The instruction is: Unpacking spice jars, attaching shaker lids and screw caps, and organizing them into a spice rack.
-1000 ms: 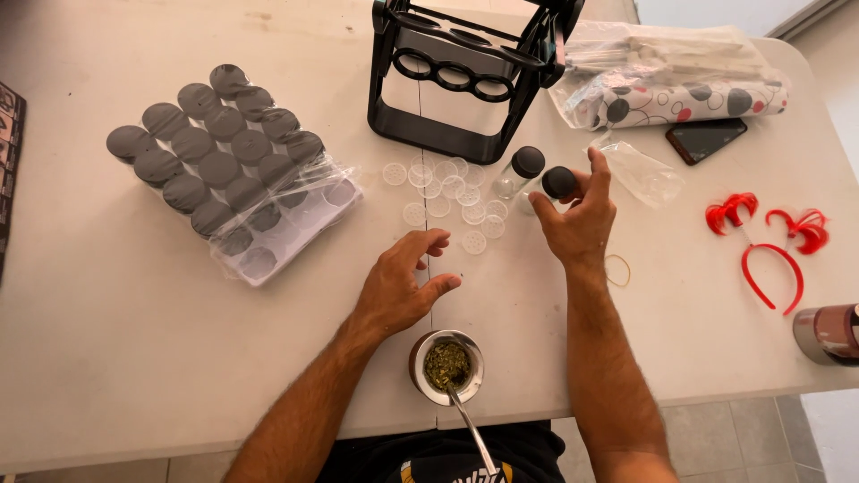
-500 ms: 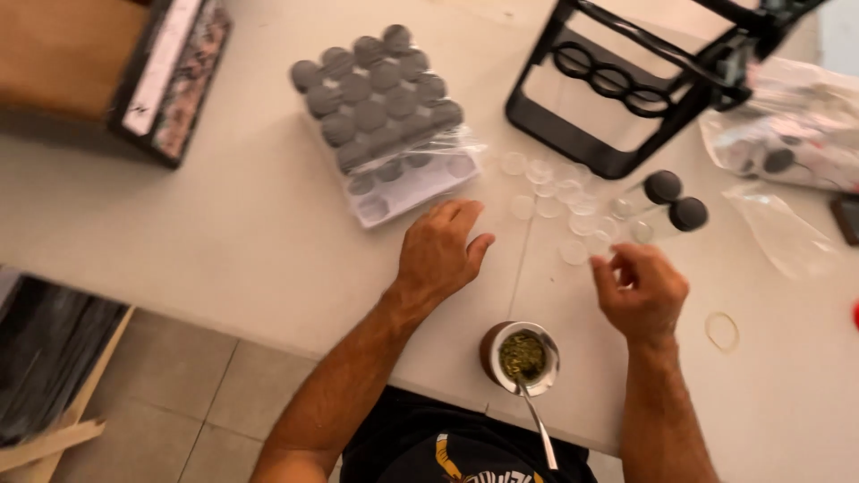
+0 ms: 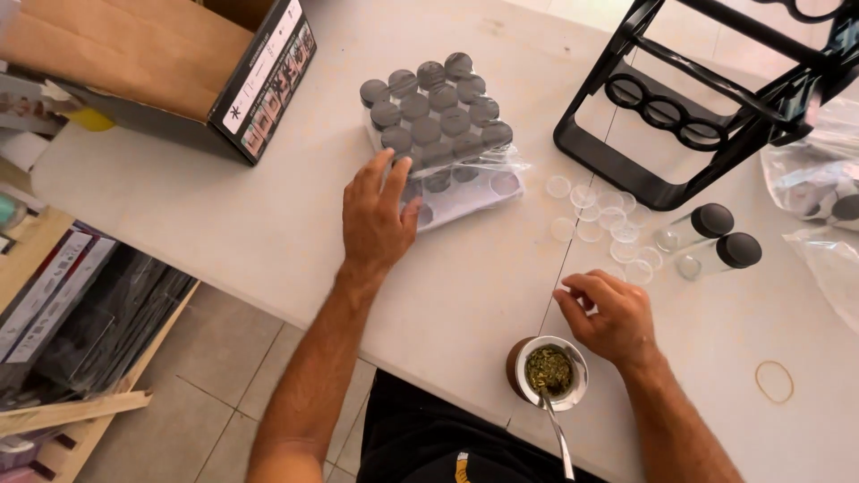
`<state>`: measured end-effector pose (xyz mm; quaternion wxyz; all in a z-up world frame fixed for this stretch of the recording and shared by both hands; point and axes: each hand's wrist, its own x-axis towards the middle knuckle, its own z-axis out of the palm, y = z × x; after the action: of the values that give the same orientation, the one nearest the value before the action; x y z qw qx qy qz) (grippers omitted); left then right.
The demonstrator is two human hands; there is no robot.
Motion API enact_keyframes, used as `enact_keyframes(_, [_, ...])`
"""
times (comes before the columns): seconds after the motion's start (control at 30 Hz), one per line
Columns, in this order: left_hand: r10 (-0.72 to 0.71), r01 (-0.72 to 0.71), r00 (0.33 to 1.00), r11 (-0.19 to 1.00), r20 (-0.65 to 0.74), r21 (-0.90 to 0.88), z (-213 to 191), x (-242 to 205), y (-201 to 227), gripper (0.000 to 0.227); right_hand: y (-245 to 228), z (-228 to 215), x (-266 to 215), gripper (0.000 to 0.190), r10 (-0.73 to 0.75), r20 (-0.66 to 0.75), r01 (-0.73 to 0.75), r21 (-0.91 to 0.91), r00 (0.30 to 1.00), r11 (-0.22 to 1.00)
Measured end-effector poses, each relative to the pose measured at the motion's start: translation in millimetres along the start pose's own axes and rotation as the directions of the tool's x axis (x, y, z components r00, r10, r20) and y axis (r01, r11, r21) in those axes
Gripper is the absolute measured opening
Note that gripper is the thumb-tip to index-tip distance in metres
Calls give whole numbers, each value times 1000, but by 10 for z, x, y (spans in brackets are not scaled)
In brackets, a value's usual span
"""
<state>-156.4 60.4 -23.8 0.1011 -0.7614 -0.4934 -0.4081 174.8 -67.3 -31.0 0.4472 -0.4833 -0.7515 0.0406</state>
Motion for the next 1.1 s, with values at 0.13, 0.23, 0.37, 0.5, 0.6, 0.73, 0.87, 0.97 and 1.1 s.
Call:
enact_keyframes(0.13, [-30, 28, 999, 996, -13, -86, 91, 77, -141, 22, -232, 87, 379, 12, -6, 100, -1, 73, 995, 997])
enact_keyframes(0.23, [-113, 114, 993, 990, 18, -88, 81, 83, -101, 18, -384, 192, 719, 18, -56, 278, 38, 70, 959, 997])
enact_keyframes(0.37, [-109, 110, 994, 987, 10, -116, 122, 154, -33, 17, -517, 436, 1168, 36, -71, 590, 82, 9, 804, 997])
enact_keyframes(0.5, [-109, 112, 994, 980, 29, -164, 171, 198, 82, 17, -618, 650, 1364, 63, 50, 661, 73, -157, 749, 985])
enact_keyframes(0.6, [-135, 139, 990, 969, 30, -205, 127, 245, 162, 18, -557, 704, 1371, 61, 41, 545, 72, -184, 838, 980])
enact_keyframes(0.73, [-171, 175, 984, 937, 40, -301, 210, 361, 183, 14, -405, 838, 1360, 58, 29, 498, 103, -235, 867, 967])
enact_keyframes(0.87, [-198, 220, 975, 921, 101, -322, 116, 519, 233, 20, -374, 857, 1415, 57, 44, 480, 105, -279, 876, 955])
enact_keyframes(0.97, [-239, 275, 961, 876, 139, -396, 56, 604, 245, 21, -441, 857, 1530, 56, 74, 517, 95, -292, 853, 952])
enact_keyframes(1.1, [-269, 277, 961, 911, 68, -306, 165, 570, 138, 20, -538, 859, 1649, 55, 161, 608, 45, -309, 777, 950])
